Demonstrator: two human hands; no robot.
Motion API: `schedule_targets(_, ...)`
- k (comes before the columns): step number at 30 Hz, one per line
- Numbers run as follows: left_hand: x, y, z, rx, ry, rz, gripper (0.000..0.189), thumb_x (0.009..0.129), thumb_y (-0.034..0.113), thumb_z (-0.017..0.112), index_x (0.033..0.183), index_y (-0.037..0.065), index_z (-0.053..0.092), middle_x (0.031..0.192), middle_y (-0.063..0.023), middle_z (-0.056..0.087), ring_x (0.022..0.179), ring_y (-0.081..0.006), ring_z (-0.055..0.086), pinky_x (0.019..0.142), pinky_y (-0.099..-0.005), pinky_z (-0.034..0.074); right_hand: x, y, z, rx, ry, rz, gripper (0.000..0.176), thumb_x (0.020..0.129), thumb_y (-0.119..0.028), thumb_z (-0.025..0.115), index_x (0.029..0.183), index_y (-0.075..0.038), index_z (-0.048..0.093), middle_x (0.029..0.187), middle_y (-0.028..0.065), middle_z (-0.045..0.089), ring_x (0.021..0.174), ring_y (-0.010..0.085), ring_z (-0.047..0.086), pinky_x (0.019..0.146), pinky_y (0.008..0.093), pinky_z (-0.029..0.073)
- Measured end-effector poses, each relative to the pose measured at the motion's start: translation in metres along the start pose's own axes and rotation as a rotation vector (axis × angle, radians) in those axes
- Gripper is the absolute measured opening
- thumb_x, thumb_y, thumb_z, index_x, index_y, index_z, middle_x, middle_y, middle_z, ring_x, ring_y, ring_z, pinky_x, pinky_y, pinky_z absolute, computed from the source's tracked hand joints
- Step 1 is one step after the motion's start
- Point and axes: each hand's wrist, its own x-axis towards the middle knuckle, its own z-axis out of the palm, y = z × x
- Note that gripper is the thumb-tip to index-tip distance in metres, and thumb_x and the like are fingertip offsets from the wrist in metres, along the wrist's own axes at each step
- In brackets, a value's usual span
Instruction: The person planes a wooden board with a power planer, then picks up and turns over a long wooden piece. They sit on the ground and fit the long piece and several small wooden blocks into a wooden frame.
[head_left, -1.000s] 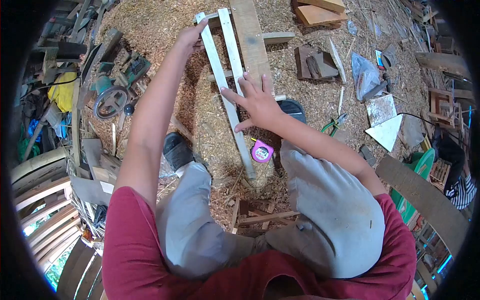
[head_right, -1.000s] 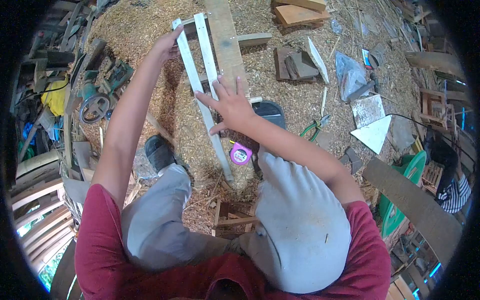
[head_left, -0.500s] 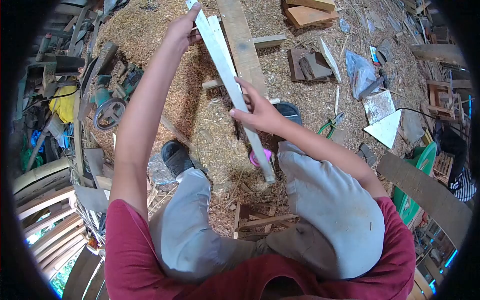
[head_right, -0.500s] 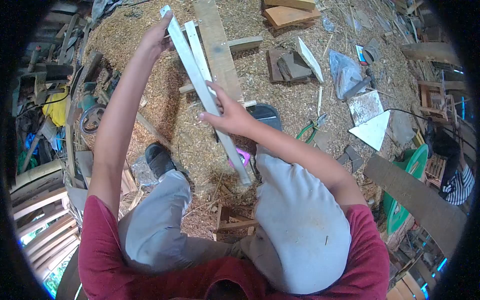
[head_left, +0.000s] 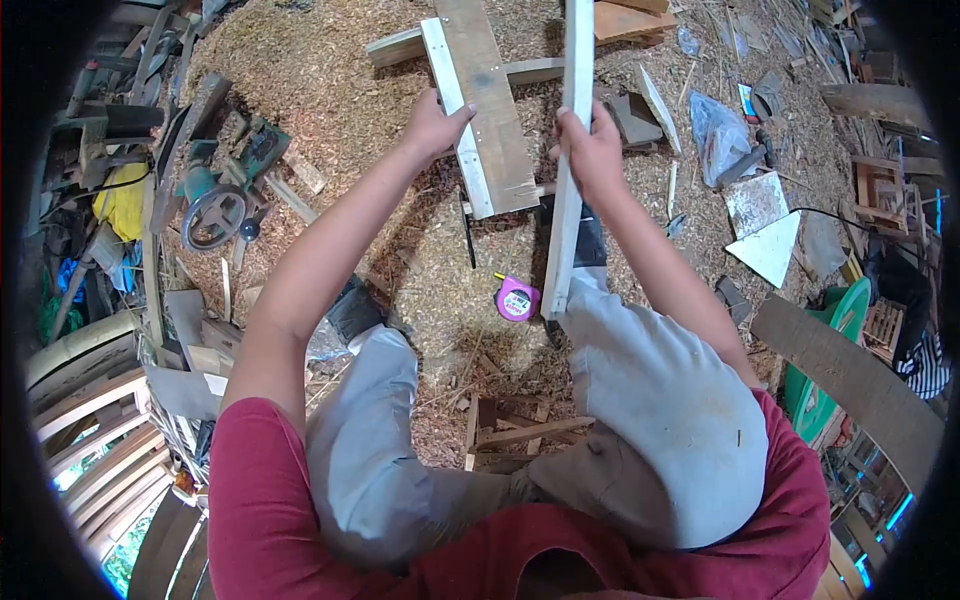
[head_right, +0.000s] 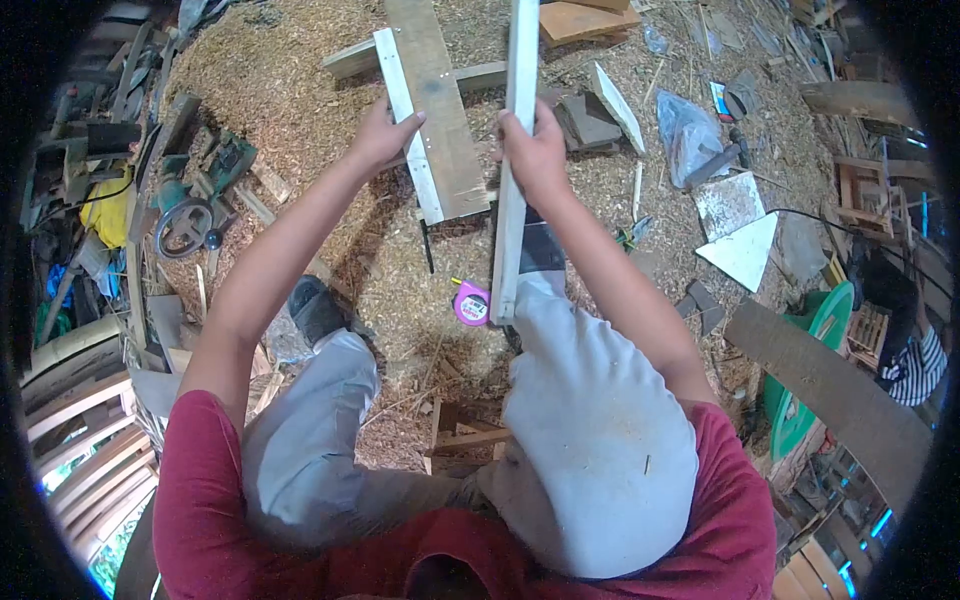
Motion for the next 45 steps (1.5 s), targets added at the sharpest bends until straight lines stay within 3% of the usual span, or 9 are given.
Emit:
schedule_targets(6,-0.059,0.049,-0.056,0.045,0.246,-0.142,0.044,0.102,0.028,0.064,0.130,-0.003,0.052,0.103,-0.0166,0.069,0.088,-0.0222,0.070,0.080,-0.0405,0.059,0.013,0.007,-0.007,-0.185,-0.005,0.043,0.040,0.091,-0.026,0.072,0.116,0.003,0.058,0.091,0.0110,0.066,0.077,0.0210,0.066,0.065,0.0368,0.057)
schedule_targets(10,-0.082,-0.025,-0.098,0.169,0.374,-0.104,0.041,0.099,0.026,0.064,0.125,-0.003,0.052,0.101,-0.0191,0.069,0.089,-0.0293,0.070,0.081,-0.0417,0.055,0.004,0.012,0.015,-0.737,-0.035,-0.041,0.075,0.072,-0.051,0.088,0.105,0.009,0.058,0.098,0.0267,0.069,0.089,0.0359,0.070,0.081,0.0445,0.056)
schedule_targets(17,-0.155,-0.073,-0.109,0.353,0.327,-0.229,0.048,0.099,0.021,0.062,0.137,-0.005,0.048,0.116,-0.0219,0.065,0.098,-0.0302,0.068,0.087,-0.0404,0.053,-0.012,0.042,0.067,-1.041,0.005,-0.420,0.082,0.060,-0.039,0.097,0.108,0.010,0.052,0.118,0.0285,0.050,0.114,0.0456,0.050,0.102,0.0501,0.046)
schedule_targets(19,-0.161,-0.082,-0.111,0.219,0.194,-0.352,0.059,0.095,0.030,0.067,0.138,-0.007,0.049,0.123,-0.0266,0.064,0.115,-0.0370,0.063,0.102,-0.0438,0.047,-0.010,0.044,0.069,-1.061,0.000,-0.391,0.080,0.061,-0.037,0.096,0.109,0.010,0.052,0.118,0.0281,0.051,0.113,0.0453,0.052,0.100,0.0500,0.047)
schedule_targets(23,-0.165,-0.108,-0.100,0.559,0.370,-0.044,0.058,0.096,0.035,0.068,0.135,-0.005,0.054,0.134,-0.0289,0.056,0.128,-0.0393,0.053,0.110,-0.0465,0.041,-0.011,0.038,0.069,-1.031,0.014,-0.354,0.073,0.061,-0.031,0.093,0.107,0.008,0.052,0.116,0.0277,0.051,0.113,0.0440,0.052,0.101,0.0491,0.047)
schedule_targets(28,-0.164,-0.065,-0.100,0.226,0.281,-0.124,0.045,0.100,0.036,0.064,0.126,-0.001,0.063,0.116,-0.0214,0.064,0.109,-0.0309,0.063,0.095,-0.0393,0.049,-0.010,0.014,0.054,-1.035,-0.021,-0.377,0.073,0.064,-0.032,0.094,0.112,0.007,0.055,0.107,0.0217,0.062,0.102,0.0351,0.065,0.090,0.0461,0.054)
schedule_targets(31,-0.150,-0.067,-0.103,0.027,0.285,-0.097,0.040,0.104,0.035,0.058,0.121,-0.001,0.065,0.096,-0.0124,0.069,0.093,-0.0226,0.067,0.086,-0.0370,0.051,-0.008,-0.004,0.045,-0.640,-0.109,-0.264,0.066,0.071,-0.024,0.094,0.116,0.005,0.056,0.102,0.0150,0.070,0.092,0.0253,0.071,0.080,0.0390,0.058)
schedule_targets(34,-0.149,-0.052,-0.107,-0.121,0.214,-0.255,0.048,0.107,0.041,0.053,0.128,-0.001,0.063,0.111,-0.0112,0.069,0.103,-0.0191,0.061,0.095,-0.0341,0.047,-0.017,-0.044,0.047,-0.235,-0.285,0.039,0.054,0.081,-0.015,0.087,0.122,0.002,0.056,0.105,0.0101,0.069,0.090,0.0155,0.069,0.081,0.0322,0.058)
schedule_targets(45,-0.119,0.002,-0.121,-1.309,-0.045,-0.114,0.099,0.095,0.082,0.035,0.148,-0.001,0.041,0.139,-0.0223,0.057,0.126,-0.0352,0.059,0.113,-0.0487,0.046,-0.034,-0.044,0.050,0.386,-0.629,0.359,0.081,0.081,-0.045,0.081,0.143,-0.004,0.049,0.126,0.0184,0.065,0.108,0.0286,0.070,0.095,0.0413,0.059)
